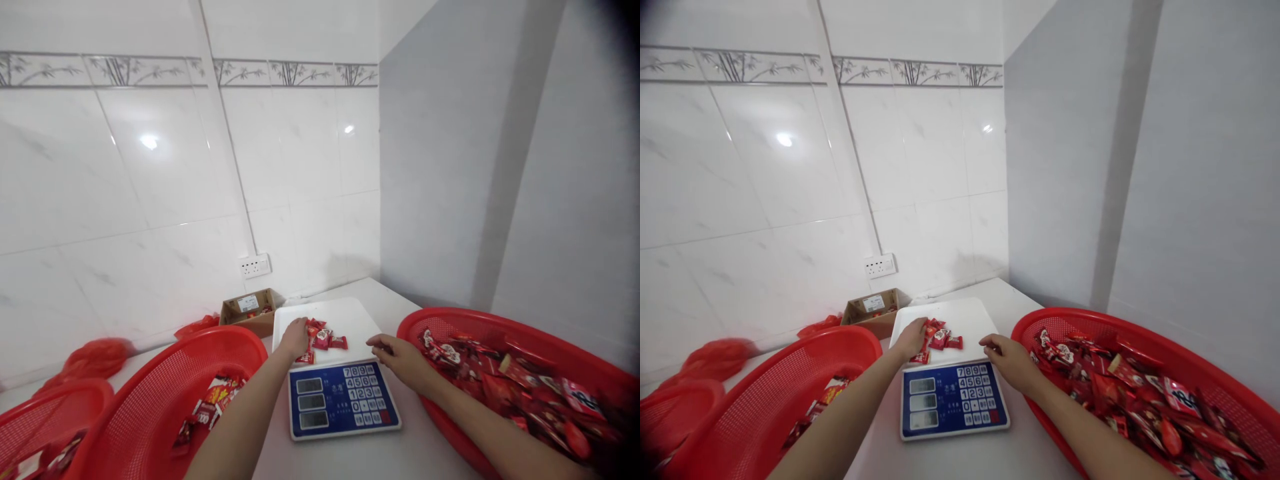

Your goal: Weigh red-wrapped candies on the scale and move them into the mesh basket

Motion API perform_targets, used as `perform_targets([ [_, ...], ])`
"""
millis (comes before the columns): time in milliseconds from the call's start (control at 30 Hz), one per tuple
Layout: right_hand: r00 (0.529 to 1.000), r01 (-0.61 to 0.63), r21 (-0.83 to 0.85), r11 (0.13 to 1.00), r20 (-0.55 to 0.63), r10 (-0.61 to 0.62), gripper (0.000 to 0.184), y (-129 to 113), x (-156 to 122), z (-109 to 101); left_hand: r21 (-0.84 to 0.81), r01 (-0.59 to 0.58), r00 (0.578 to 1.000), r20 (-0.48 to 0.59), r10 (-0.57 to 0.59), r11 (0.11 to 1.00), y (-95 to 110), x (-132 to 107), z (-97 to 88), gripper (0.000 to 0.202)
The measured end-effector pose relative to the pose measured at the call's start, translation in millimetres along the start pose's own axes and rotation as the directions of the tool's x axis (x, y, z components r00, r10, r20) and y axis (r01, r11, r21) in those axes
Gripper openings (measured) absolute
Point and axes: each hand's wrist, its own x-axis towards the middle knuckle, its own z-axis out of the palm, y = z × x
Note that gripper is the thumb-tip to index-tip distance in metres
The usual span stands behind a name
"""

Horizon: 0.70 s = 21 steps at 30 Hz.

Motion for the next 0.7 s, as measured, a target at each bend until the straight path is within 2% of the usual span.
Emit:
perform_targets([
  [133,1.000,0.014,-0.007,1.000,0.013,-0.014,0.026,2,1,0,0.023,0.020,0.999,0.041,-0.021,1.000,-6,3,-7.2,0.026],
  [333,1.000,-0.001,-0.019,1.000,0.018,0.001,0.026,-1,0,-1,0.033,0.029,0.993,0.110,-0.033,0.999,-9,0,-22.9,0.031],
  [433,1.000,-0.005,-0.024,1.000,0.011,0.005,0.025,-2,0,-1,-0.002,-0.025,0.982,0.185,0.025,1.000,-12,-9,-32.4,0.045],
  [500,1.000,0.001,-0.025,1.000,0.005,-0.001,0.025,-1,0,-1,-0.021,-0.054,0.966,0.252,0.057,0.998,-12,-14,-38.2,0.064],
  [600,1.000,0.005,-0.029,1.000,0.003,-0.005,0.027,-1,1,0,-0.030,-0.056,0.945,0.320,0.063,0.998,-8,-18,-41.6,0.081],
  [700,1.000,0.004,-0.037,0.999,0.006,-0.004,0.028,-2,1,1,-0.046,-0.038,0.953,0.299,0.050,0.998,3,-19,-35.6,0.067],
])
